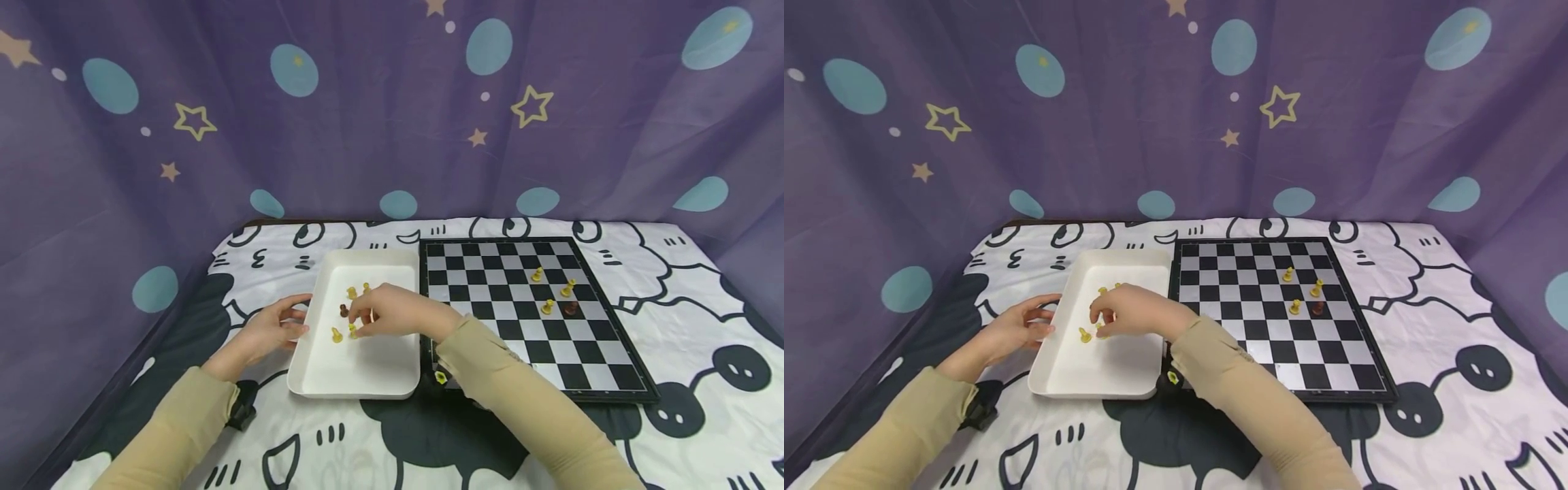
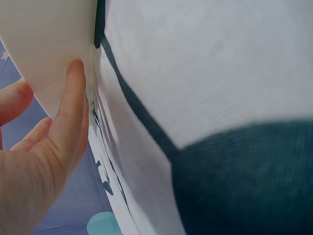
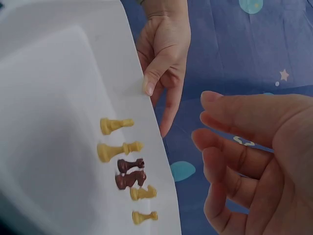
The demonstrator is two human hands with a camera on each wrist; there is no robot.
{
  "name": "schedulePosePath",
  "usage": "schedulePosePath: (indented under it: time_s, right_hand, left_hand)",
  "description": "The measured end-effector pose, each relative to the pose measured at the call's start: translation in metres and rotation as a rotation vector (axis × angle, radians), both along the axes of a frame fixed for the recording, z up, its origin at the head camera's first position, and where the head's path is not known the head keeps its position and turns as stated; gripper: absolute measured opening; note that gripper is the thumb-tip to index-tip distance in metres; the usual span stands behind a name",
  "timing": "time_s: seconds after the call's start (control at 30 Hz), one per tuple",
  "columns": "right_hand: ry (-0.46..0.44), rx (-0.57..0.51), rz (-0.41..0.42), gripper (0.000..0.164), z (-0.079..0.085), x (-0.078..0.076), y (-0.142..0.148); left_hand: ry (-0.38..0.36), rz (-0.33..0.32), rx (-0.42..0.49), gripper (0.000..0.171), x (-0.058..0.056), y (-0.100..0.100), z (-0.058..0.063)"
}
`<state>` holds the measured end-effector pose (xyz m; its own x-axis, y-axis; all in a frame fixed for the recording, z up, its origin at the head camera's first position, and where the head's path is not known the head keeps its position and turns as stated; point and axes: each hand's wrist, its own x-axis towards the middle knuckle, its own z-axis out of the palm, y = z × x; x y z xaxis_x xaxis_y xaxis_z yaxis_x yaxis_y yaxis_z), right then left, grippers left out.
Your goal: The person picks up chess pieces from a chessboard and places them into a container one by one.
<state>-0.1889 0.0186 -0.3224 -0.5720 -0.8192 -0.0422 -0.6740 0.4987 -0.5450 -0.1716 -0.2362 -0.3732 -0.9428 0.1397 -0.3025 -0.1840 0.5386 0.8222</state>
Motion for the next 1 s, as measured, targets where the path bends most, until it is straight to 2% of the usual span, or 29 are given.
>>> schedulePosePath:
  time_s: [0.23, 0.53, 0.73, 1.0]
  right_hand:
    - [0.009, -0.017, -0.047, 0.020, -0.007, 0.007, 0.022]
    - [0.006, -0.121, -0.062, 0.016, -0.015, 0.017, 0.055]
    - [-0.004, -0.145, -0.097, 0.016, -0.017, 0.020, 0.074]
    - [0.025, -0.152, -0.101, 0.017, -0.020, 0.024, 0.096]
  left_hand:
    - [-0.002, 0.001, -0.001, 0.063, -0.002, 0.001, 0.001]
    - [-0.007, 0.002, -0.008, 0.063, 0.000, 0.000, 0.000]
    - [0.000, 0.005, -0.008, 0.063, 0.000, 0.000, -0.001]
    - [-0.002, 0.005, 0.005, 0.063, 0.000, 0.000, -0.001]
